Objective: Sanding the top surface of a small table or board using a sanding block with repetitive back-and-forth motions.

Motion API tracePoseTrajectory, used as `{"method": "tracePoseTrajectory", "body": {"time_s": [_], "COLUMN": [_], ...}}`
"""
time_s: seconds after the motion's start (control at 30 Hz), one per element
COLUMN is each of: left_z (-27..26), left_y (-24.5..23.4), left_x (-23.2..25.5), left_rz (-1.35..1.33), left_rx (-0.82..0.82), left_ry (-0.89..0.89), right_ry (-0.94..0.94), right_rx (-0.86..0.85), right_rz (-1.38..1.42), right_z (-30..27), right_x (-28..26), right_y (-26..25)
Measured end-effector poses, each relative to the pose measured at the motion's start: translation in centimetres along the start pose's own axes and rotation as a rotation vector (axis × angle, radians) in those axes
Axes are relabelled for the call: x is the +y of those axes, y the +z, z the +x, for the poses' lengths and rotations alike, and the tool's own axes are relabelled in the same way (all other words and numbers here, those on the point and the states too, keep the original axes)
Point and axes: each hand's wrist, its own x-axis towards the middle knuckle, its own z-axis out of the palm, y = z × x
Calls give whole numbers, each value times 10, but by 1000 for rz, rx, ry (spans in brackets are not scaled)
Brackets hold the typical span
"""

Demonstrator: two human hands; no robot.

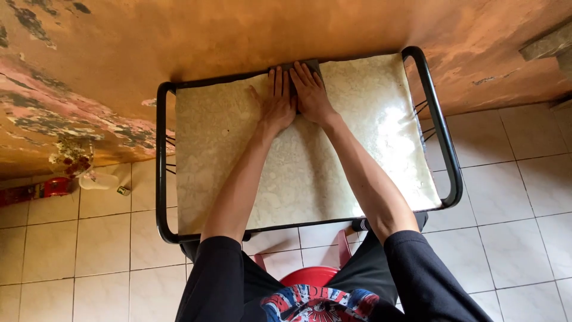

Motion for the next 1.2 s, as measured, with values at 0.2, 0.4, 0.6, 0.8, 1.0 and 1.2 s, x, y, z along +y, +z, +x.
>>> {"method": "tracePoseTrajectory", "body": {"time_s": [0.2, 0.4, 0.6, 0.8, 1.0, 1.2], "left_z": [-9, -44, -113, -193, -249, -282], "left_y": [-5, 8, 1, -16, -22, -35], "left_x": [2, 9, 17, 33, 39, 44], "left_rz": [-9, 49, 3, 47, 15, 51], "left_rx": [-22, 94, 106, 143, 40, 37], "left_ry": [12, 23, 65, 95, 80, 84], "right_ry": [12, 4, -14, -26, -22, -19], "right_rx": [-5, -21, -26, -65, -106, -121], "right_rz": [-34, -88, -114, -89, -106, -105], "right_z": [-6, -36, -91, -150, -199, -220], "right_x": [-2, -18, -50, -91, -137, -163], "right_y": [2, 0, -4, -11, -25, -33]}}
